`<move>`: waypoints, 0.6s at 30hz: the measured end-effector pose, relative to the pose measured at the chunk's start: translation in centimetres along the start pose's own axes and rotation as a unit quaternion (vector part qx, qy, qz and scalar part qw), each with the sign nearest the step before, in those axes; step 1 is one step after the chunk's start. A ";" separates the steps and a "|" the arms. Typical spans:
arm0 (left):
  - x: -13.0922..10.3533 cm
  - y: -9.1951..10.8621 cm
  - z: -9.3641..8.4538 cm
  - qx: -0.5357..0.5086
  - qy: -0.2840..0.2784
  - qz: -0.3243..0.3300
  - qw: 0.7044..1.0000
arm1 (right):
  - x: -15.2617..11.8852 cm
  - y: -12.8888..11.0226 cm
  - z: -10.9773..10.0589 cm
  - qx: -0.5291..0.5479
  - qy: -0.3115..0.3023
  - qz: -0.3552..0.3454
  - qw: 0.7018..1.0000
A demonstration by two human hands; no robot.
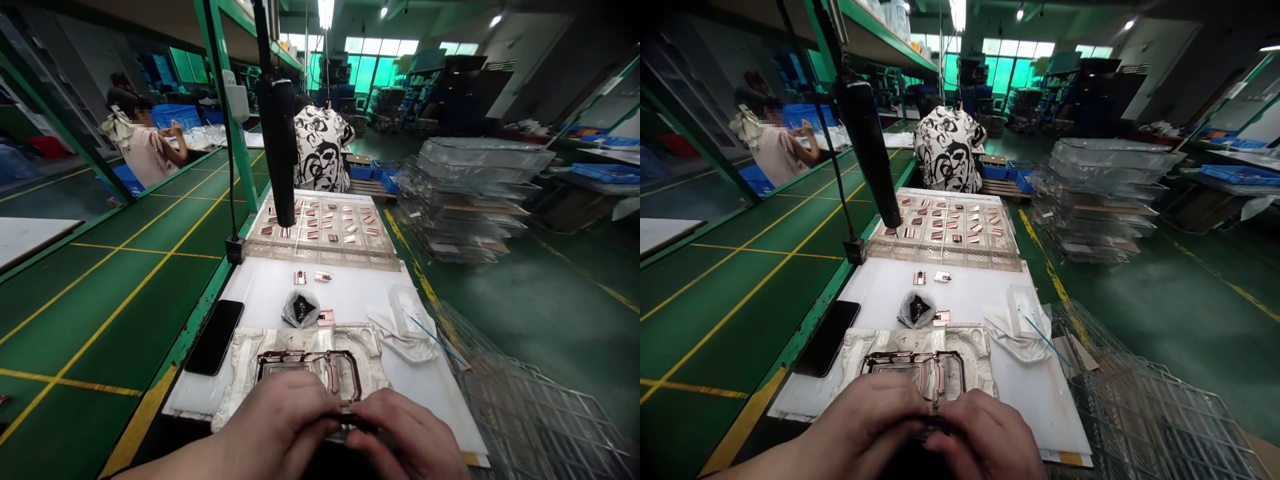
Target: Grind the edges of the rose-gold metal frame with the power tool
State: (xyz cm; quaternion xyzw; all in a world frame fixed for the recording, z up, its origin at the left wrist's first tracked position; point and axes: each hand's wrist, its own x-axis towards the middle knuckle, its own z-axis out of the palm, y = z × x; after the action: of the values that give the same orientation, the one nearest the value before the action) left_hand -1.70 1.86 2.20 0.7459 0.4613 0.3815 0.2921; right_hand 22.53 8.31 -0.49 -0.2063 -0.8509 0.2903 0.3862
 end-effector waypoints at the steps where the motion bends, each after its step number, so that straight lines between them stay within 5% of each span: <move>1: -0.1 0.0 -0.6 -0.008 -0.008 -0.001 1.000 | 0.4 0.0 0.1 0.018 -0.031 0.002 0.999; 4: -0.1 -0.2 -2.2 -0.043 -0.057 0.011 0.997 | 1.4 -0.1 0.6 0.080 -0.092 0.031 0.992; 8: 0.2 -1.7 -2.7 -0.012 -0.060 0.050 0.997 | 1.9 0.0 1.6 0.086 -0.091 0.086 0.988; 14: 2.1 -6.4 -3.7 0.191 -0.036 0.057 0.979 | 1.6 2.3 1.5 -0.153 -0.062 0.123 0.979; 18: 5.4 -9.5 -5.2 0.328 -0.122 -0.004 0.937 | 1.0 4.5 1.8 -0.305 -0.095 0.160 0.934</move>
State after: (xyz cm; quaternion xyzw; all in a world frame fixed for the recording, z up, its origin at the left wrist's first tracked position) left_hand -8.94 11.03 -0.94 0.8391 0.5250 0.1135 0.0868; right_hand 21.06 11.61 -3.82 -0.4186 -0.8872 0.0933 0.1705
